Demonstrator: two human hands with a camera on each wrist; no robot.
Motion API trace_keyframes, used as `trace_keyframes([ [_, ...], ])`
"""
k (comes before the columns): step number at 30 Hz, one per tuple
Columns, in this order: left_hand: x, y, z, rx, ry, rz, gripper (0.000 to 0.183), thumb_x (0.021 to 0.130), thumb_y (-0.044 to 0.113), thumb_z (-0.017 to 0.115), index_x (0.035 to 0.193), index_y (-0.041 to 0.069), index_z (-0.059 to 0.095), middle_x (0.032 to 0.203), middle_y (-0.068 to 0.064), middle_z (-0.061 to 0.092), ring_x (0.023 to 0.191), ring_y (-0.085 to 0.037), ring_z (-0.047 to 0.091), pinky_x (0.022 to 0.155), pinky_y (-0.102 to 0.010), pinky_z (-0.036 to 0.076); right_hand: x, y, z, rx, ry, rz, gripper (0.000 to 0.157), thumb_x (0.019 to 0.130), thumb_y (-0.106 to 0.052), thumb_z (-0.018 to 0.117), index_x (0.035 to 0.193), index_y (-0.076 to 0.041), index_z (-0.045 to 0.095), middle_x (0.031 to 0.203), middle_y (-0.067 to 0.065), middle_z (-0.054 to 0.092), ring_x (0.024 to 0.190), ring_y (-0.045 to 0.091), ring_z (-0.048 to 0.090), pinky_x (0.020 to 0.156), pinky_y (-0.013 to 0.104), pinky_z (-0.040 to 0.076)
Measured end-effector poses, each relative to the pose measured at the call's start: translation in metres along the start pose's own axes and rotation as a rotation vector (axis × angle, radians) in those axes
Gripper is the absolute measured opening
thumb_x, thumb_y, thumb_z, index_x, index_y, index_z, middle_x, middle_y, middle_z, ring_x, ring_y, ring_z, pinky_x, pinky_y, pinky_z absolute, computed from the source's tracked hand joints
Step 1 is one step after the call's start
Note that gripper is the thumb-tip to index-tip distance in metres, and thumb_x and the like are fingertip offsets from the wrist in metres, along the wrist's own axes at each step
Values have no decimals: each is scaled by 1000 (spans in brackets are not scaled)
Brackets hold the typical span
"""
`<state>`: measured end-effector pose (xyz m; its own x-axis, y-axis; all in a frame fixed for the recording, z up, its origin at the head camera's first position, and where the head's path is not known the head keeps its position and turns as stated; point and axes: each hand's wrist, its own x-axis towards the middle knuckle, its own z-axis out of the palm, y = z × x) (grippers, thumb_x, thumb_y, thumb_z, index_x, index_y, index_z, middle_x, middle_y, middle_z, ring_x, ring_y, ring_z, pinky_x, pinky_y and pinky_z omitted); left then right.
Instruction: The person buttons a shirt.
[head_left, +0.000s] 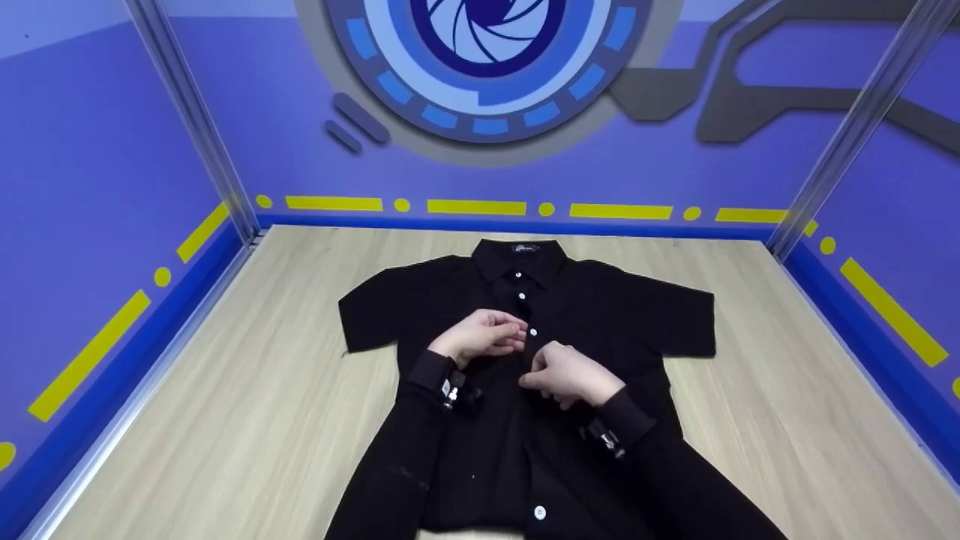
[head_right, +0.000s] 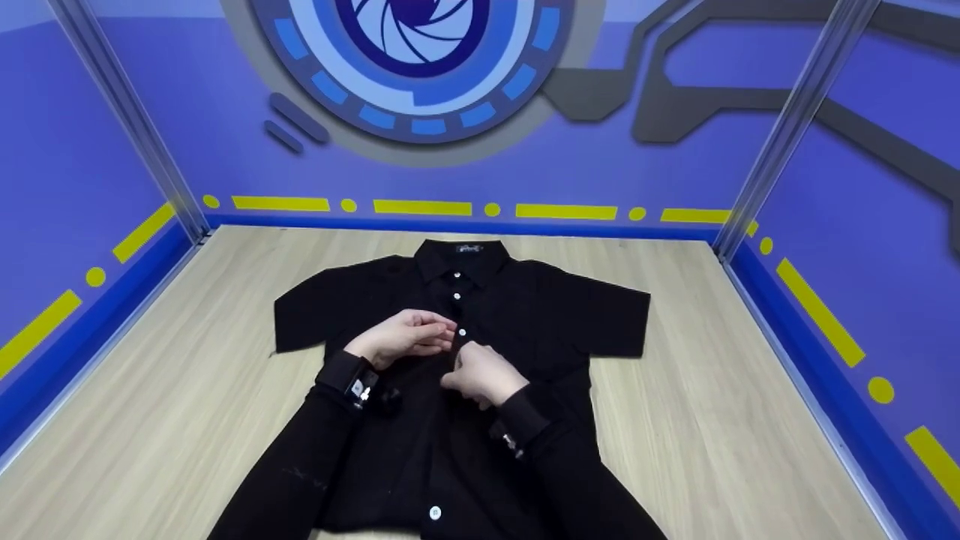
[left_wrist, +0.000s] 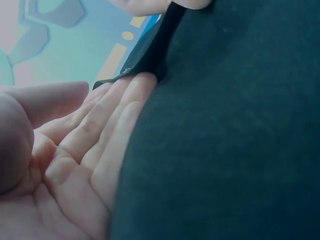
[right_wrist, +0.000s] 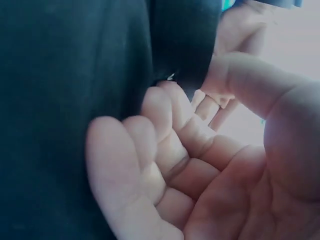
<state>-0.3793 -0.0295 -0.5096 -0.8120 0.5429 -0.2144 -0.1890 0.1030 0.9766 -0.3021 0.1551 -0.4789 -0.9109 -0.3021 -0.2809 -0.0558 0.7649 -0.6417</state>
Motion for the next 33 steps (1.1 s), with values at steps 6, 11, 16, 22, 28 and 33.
trace_keyframes([
  [6, -5, 2, 8, 81, 29, 51, 31, 98, 10, 55, 125, -4, 58, 118, -22, 66, 104, -26, 68, 91, -32, 54, -2, 16, -7, 173, -112, -79, 21, 86, -19, 70, 78, 0, 66, 62, 8, 61, 44, 14, 53, 44, 29, 51],
  [11, -15, 5, 17, 253, 87, 100, 29, 93, 7, 60, 121, -2, 62, 104, -18, 69, 82, -16, 65, 67, -21, 51, 0, 24, -11, 241, -148, -78, 12, 83, -13, 70, 81, -2, 66, 62, 6, 59, 50, 14, 56, 46, 27, 51],
  [16, -29, 8, 28, 460, 132, 88, 25, 86, 8, 68, 109, -1, 64, 82, -5, 68, 62, -12, 58, 50, -19, 44, 3, 27, -15, 317, -160, -74, 9, 82, -9, 69, 84, -1, 66, 62, 3, 59, 54, 12, 55, 48, 24, 49],
  [22, -40, 10, 42, 697, 126, 107, 17, 80, 14, 76, 94, 8, 71, 74, 3, 69, 57, -5, 59, 53, -19, 47, 6, 32, -20, 381, -128, -84, 11, 80, -5, 67, 87, 3, 65, 60, 1, 58, 54, 11, 54, 49, 22, 46],
  [28, -40, 7, 52, 867, 159, 172, 14, 75, 22, 79, 87, 16, 75, 73, 10, 70, 65, -1, 59, 65, -20, 48, 9, 34, -21, 406, -92, -62, 7, 77, -5, 64, 83, -1, 64, 62, 1, 57, 55, 10, 54, 50, 22, 46],
  [33, -40, 3, 56, 947, 195, 165, 13, 70, 25, 81, 80, 22, 74, 69, 16, 68, 74, -4, 57, 77, -26, 46, 9, 35, -20, 392, -91, -68, 3, 79, -3, 61, 80, -5, 63, 61, 0, 57, 55, 10, 53, 50, 23, 45],
])
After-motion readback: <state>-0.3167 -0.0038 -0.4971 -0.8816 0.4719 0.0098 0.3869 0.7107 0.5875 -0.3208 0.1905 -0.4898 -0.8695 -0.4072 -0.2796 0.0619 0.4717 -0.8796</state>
